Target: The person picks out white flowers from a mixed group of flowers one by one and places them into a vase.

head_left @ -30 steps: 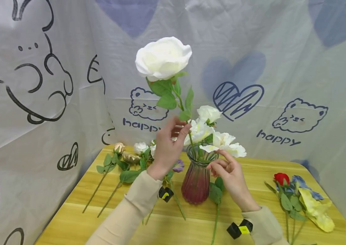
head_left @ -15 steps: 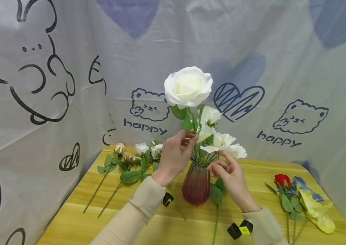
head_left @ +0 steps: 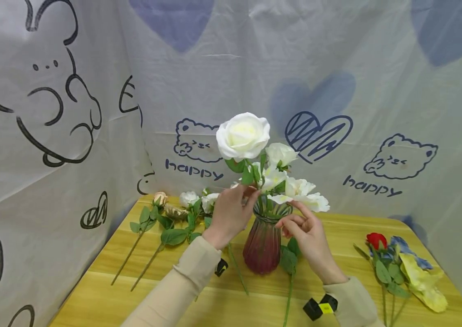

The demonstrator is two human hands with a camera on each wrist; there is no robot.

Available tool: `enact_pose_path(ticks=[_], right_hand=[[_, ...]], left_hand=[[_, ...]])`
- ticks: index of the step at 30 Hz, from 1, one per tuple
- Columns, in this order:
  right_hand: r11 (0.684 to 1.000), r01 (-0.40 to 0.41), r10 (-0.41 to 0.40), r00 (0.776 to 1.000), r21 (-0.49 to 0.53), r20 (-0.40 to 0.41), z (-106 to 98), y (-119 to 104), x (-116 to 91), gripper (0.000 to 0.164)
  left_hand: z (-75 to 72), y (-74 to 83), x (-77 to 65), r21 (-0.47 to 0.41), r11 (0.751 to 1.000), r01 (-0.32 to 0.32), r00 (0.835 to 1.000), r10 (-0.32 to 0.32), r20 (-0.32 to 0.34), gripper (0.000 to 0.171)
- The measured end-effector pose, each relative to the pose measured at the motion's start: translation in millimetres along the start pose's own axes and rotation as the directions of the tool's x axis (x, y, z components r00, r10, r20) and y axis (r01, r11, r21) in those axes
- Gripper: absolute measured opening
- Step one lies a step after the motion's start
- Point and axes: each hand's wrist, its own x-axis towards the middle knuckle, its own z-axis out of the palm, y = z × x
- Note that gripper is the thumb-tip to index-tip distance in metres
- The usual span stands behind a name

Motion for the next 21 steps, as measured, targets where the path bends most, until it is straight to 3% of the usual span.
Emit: enact_pose_path(ticks=[7,13,18,21], right_hand=[[1.000,0.017,-0.017,1.000,0.003,0.003,-0.1,1.7,-0.1,0.044],[1.000,0.009,-0.009,1.000,0.009,-0.005,-0.5,2.2,-0.5,0.040],[1.000,-0.003,0.003,1.000,0.019,-0.011,-0.7,2.6,-0.6,0.038],[1.000,-0.003,0.004,1.000,0.023,-0.012,-0.6,2.9,-0.3,0.032]], left_hand=[[1.9,0.4,1.3,0.071,0.997,0.019,0.990,-0.029,0.138,0.027],[3.4,3.0,4.4,0.140,0.990,0.012,0.978,-0.041,0.205,0.024],[5.6,1.2,4.1,0.139,0.990,0.014,0.959,-0.052,0.278,0.017],[7.0,-2.0,3.2,0.110,0.994,0.026,0.959,-0.056,0.277,0.020]])
